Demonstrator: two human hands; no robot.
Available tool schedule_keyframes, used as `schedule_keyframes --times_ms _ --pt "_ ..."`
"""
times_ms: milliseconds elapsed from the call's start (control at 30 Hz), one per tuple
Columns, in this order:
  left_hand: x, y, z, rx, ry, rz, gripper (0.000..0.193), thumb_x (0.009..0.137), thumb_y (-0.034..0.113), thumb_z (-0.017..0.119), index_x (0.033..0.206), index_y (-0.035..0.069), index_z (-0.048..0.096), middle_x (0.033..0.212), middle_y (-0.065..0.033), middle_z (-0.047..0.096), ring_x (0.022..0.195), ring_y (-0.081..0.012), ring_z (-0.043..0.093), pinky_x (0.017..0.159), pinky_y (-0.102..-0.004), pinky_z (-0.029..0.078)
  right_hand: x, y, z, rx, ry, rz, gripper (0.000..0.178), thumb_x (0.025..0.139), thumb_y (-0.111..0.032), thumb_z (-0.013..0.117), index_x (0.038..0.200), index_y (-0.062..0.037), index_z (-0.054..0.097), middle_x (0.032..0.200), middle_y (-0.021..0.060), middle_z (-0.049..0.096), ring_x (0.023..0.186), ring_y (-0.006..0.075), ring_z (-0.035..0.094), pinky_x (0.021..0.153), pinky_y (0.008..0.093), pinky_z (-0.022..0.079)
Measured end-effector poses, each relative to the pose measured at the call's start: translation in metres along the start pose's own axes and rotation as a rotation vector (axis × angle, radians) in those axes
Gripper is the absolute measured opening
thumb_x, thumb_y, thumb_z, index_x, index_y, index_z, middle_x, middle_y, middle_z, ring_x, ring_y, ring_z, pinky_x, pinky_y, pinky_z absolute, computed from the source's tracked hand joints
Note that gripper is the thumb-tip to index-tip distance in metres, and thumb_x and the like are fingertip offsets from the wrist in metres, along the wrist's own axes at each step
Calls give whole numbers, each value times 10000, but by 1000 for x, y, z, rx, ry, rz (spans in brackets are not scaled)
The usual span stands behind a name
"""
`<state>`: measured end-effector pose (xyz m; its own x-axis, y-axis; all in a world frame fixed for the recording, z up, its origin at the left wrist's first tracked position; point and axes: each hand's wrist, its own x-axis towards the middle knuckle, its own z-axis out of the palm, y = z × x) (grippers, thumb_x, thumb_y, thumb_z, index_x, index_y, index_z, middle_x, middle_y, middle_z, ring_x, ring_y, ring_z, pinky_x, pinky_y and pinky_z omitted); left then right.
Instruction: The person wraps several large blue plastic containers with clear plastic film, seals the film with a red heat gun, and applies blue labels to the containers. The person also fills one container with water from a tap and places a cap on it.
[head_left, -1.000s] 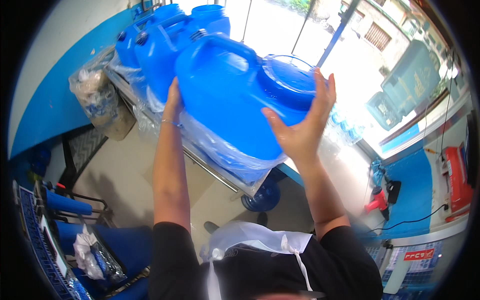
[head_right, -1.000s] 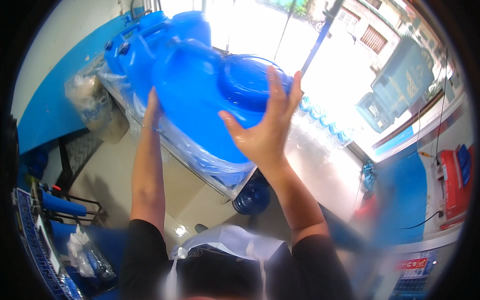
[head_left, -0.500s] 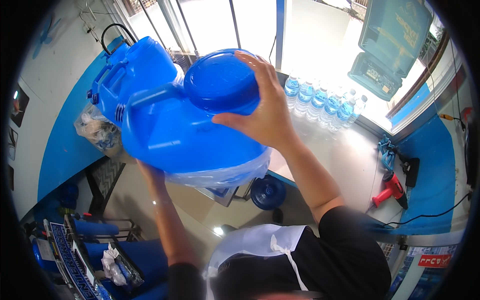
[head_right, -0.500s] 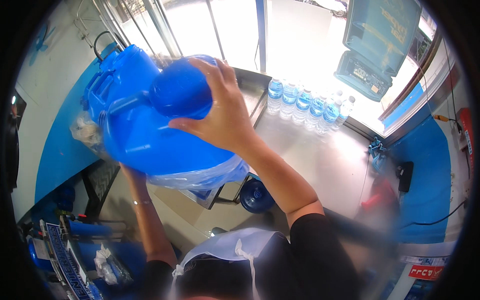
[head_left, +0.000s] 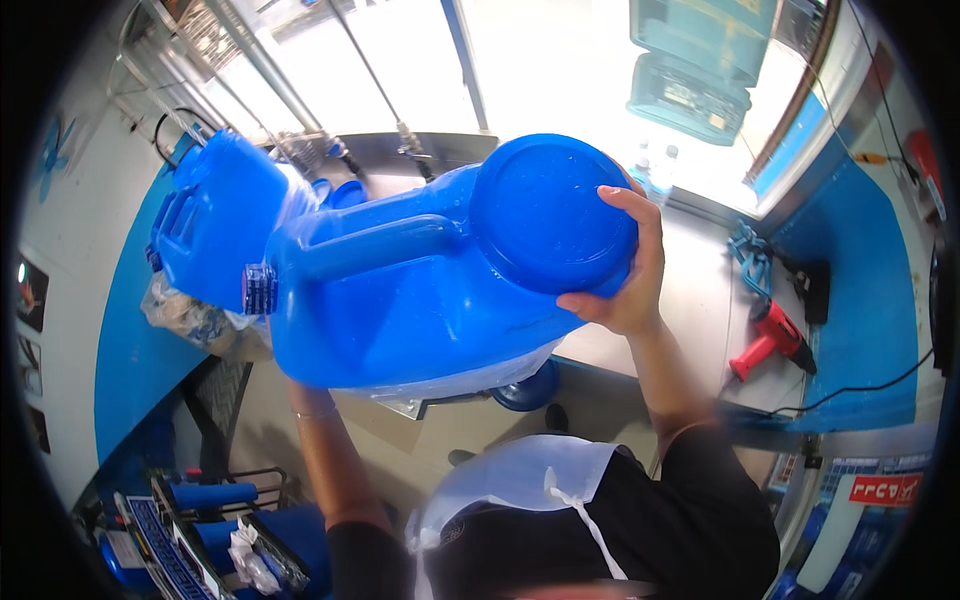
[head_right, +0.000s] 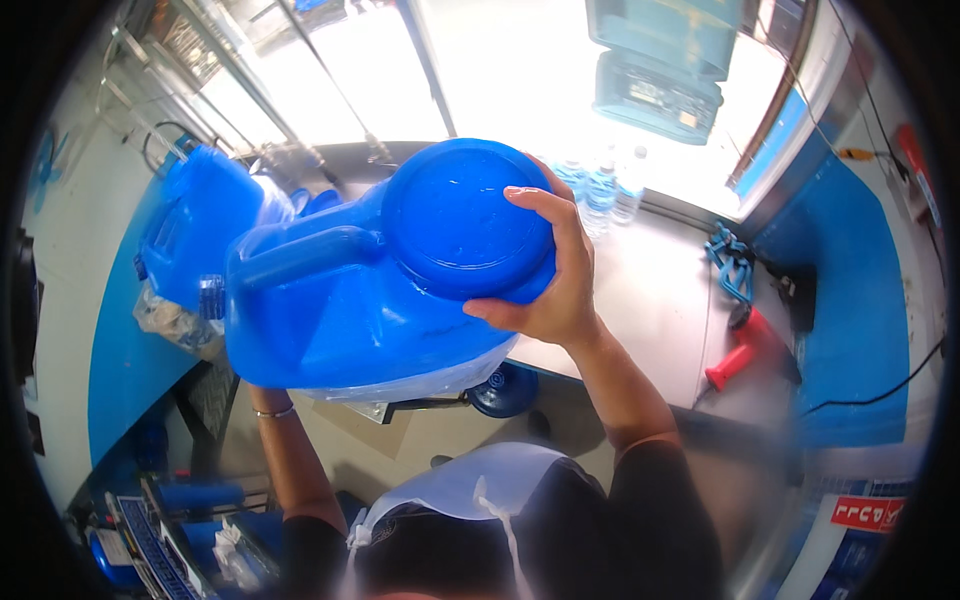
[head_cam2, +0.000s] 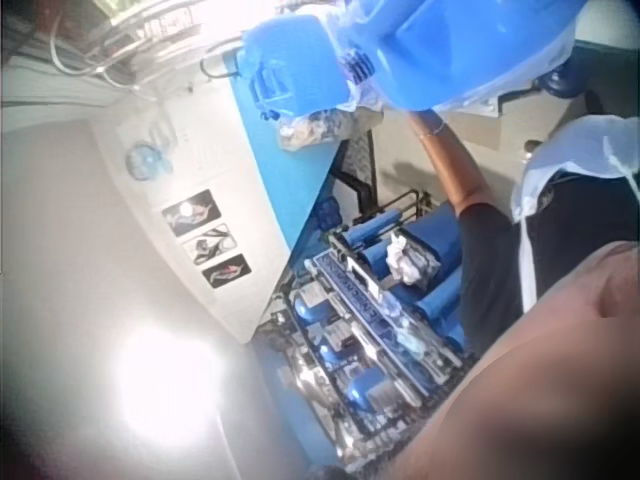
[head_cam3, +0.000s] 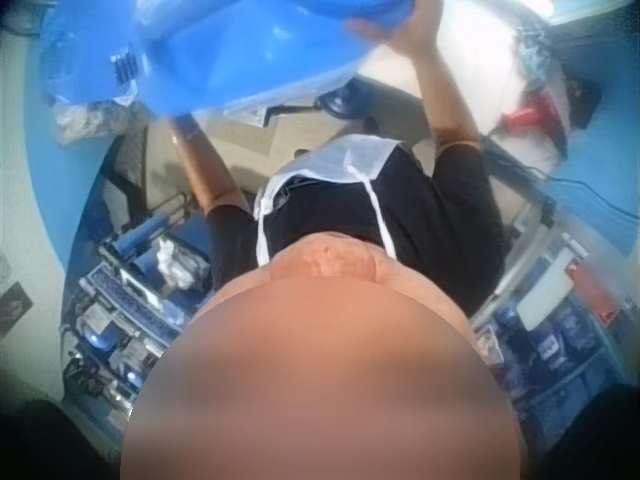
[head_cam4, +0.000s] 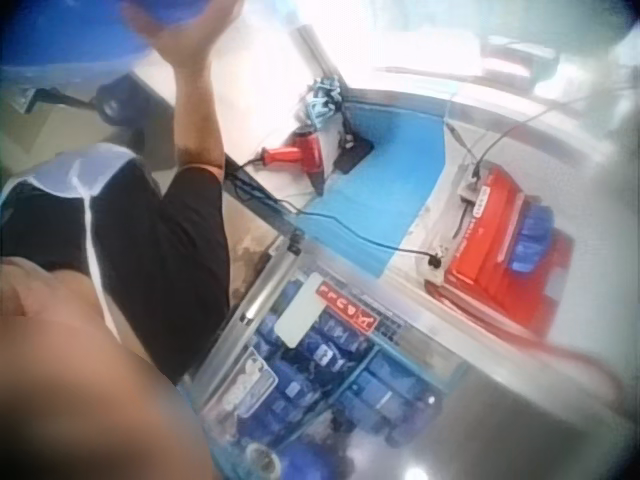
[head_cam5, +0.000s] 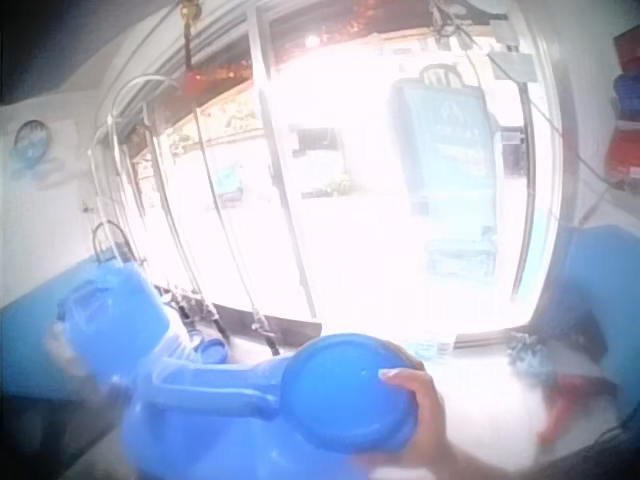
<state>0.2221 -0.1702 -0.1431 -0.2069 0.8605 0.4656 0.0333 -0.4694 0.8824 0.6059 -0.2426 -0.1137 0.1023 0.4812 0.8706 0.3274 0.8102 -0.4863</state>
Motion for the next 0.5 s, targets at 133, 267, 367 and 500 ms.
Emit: schedule_keyframes --times_ms 133,267,367,500 --pt "-28 0 33 2 -54 -19 560 1038 378 383 1436 -13 338 1371 -169 451 1232 -293 483 1044 -423 411 -10 2 -55 -80 -40 34 997 580 -507 914 1345 -90 430 1380 187 427 1277 325 453 1043 418 429" --pt "-61 -8 66 -4 -97 -57 565 1040 366 377 1442 -26 319 1377 -184 439 1236 -310 477 1048 -435 403 -8 11 -109 -84 -26 148 977 589 -532 899 1328 -75 451 1325 150 455 1259 298 464 1039 406 421" --pt "-90 -21 98 -15 -141 -82 569 1041 356 373 1447 -36 304 1381 -195 430 1238 -323 473 1052 -444 397 4 15 -153 -180 -113 162 882 645 -445 892 1346 -136 455 1320 125 505 1254 307 488 1021 437 445" --pt "-149 -29 147 -48 -256 -97 574 1043 344 368 1453 -49 284 1387 -210 418 1242 -339 467 1056 -455 390 20 19 -216 -114 -239 150 785 733 -365 831 1380 -140 449 1372 130 486 1272 318 473 1050 444 424"
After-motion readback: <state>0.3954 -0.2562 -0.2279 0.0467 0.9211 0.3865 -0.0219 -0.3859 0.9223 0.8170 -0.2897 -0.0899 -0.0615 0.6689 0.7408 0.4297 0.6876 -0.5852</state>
